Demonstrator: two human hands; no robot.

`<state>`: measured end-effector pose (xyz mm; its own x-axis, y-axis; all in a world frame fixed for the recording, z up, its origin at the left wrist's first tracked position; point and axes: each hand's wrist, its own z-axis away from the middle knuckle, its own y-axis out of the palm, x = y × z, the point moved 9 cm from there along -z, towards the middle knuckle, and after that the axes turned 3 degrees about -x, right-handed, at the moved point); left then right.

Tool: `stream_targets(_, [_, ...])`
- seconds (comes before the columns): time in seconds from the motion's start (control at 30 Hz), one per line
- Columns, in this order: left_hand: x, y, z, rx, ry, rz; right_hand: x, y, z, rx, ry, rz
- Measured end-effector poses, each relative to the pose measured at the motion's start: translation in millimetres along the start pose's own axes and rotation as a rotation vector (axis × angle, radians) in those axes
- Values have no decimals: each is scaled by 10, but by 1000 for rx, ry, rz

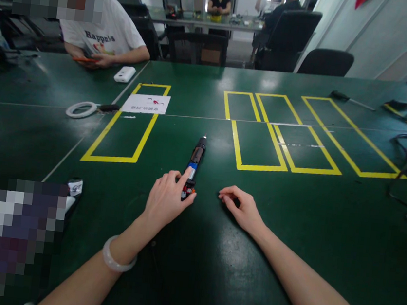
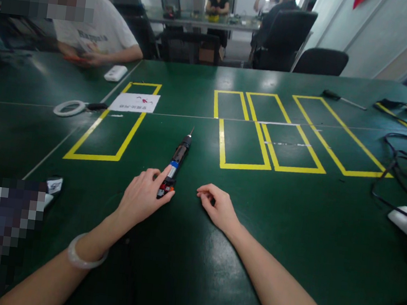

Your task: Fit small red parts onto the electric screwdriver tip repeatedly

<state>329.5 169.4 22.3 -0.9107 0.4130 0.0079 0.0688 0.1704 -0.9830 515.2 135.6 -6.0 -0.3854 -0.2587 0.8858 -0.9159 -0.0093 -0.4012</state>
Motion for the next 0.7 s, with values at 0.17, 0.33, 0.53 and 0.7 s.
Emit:
stream_targets(0.17, [651,3,61,53,-109,-134,-12,14,0,12,7,13])
stream_targets(0.33, [1281,-10,136,110,-224,-232,4,28,-3,29,11,1])
stream_targets(0.53, [1883,-56,238,159,-334,-294,39,34,-11,41,3,16])
stream_targets(0.7, [2088,-134,291,159,-412,-318,38,42,-9,48,-5,26])
